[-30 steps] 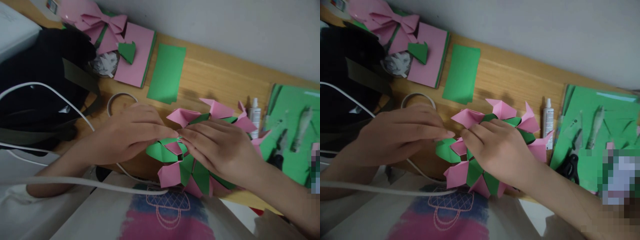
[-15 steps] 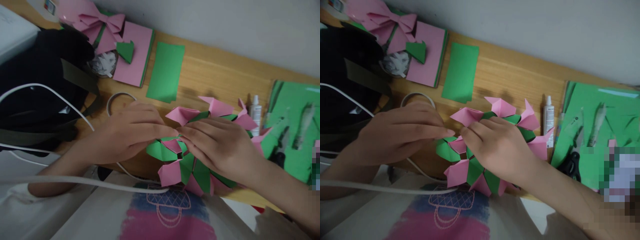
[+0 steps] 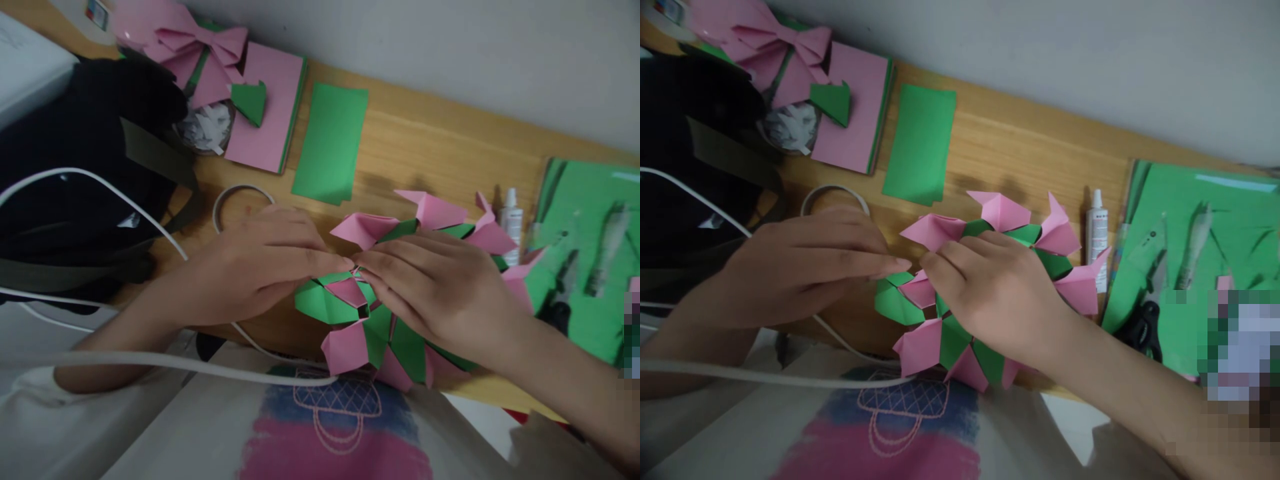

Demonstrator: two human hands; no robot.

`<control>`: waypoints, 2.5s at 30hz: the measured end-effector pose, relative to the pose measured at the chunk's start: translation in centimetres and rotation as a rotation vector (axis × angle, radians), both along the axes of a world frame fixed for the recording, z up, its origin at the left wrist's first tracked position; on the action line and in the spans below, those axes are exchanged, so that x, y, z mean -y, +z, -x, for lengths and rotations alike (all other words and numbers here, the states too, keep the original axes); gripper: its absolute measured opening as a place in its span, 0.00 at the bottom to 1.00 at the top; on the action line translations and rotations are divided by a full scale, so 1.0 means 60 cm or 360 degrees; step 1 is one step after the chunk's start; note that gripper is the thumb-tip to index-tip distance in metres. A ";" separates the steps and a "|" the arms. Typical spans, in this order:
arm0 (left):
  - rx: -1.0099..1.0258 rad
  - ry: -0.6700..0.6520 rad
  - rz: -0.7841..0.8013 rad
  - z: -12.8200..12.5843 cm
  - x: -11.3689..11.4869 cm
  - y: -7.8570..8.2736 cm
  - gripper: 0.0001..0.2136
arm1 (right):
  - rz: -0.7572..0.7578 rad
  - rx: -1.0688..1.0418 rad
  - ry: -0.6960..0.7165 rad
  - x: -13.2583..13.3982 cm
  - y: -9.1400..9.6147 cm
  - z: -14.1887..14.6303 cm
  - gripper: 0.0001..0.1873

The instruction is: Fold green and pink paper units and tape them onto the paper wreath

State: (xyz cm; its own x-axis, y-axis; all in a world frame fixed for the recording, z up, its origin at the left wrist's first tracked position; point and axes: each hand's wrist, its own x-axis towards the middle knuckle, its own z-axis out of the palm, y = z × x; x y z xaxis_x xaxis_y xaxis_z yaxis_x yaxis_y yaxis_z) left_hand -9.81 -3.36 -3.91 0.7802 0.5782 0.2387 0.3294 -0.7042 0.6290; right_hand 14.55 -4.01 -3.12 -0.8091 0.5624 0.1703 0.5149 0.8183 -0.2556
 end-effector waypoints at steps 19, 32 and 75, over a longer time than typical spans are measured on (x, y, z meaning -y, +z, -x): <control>-0.0054 0.0182 0.0063 -0.017 0.002 -0.002 0.06 | 0.0033 -0.0045 -0.0030 0.003 -0.003 0.002 0.09; 0.0011 0.0228 0.0071 -0.024 0.010 -0.011 0.06 | 0.0076 -0.0091 -0.0030 0.003 -0.004 0.000 0.09; 0.0459 0.0618 0.0879 -0.072 0.024 -0.042 0.06 | 0.1646 0.0006 0.0040 -0.060 0.001 0.007 0.15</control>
State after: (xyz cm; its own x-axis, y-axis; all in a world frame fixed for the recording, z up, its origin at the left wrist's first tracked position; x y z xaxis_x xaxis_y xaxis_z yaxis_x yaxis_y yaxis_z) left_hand -5.52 -4.80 -6.44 0.4446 0.8957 -0.0027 0.2588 -0.1256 0.9577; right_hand 14.10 -0.44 -3.06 -0.8224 0.4152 -0.3890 0.5027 0.2101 -0.8385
